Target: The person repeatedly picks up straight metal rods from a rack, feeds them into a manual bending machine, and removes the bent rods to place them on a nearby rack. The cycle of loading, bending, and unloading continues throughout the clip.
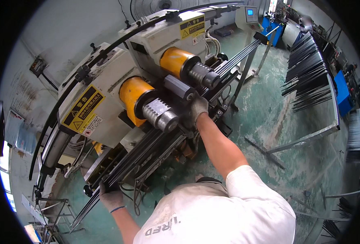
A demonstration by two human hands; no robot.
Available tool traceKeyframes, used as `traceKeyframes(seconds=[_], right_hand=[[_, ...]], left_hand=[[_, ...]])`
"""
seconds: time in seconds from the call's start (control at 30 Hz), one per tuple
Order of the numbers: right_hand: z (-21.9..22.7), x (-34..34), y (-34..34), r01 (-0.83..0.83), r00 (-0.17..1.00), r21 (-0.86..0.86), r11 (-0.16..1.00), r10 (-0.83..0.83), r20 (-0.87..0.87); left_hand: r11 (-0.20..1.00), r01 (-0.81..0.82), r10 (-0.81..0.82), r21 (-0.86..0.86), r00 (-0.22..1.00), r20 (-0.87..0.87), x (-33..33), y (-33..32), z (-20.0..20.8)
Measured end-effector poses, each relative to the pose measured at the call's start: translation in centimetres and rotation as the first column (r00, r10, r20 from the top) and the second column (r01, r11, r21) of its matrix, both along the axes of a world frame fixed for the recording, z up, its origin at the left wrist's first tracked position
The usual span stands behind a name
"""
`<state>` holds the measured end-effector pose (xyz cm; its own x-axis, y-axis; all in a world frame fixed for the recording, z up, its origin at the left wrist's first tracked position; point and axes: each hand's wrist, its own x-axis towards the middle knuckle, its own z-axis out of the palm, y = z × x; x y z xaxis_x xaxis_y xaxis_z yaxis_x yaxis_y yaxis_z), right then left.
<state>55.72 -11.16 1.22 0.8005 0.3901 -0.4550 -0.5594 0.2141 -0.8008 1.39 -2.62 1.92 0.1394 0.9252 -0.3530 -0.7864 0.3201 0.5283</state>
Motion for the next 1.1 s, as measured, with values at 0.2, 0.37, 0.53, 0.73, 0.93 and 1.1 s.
traceKeyframes(seconds=[0.2,0.37,0.53,0.73,0.93,1.1], right_hand=[[-2.5,0.1,0.3,-0.180,0.926,-0.292,0.939,0.262,0.271],[-5.7,2.4,0.5,-0.020,0.813,-0.377,0.926,0.234,0.533],[-1.1,-0.6,-0.4,-0.001,0.992,0.019,1.000,-0.001,0.127],[-0.8,-1.7,-5.3,0.046,0.947,-0.129,0.991,-0.003,0.320],[-11.3,-0.5,-13.7,0.009,0.928,-0.064,0.998,0.016,0.372],[-10.8,-3.0,-14.8,0.079,0.990,-0.113,0.990,-0.064,0.128]], left_hand=[[0.991,-0.130,0.131,0.031,0.990,-0.053,-6.8,1.8,-1.2],[0.993,-0.111,0.114,0.029,0.987,-0.113,-4.6,3.6,-1.9],[0.999,0.023,-0.020,0.035,0.997,-0.068,3.0,1.7,-2.7],[0.999,-0.012,0.017,-0.053,0.995,0.099,6.8,-0.2,0.0],[0.988,-0.146,0.150,0.054,0.984,-0.092,1.3,1.6,-2.9],[0.959,-0.283,0.284,0.011,0.958,-0.030,5.3,0.1,-2.2]])
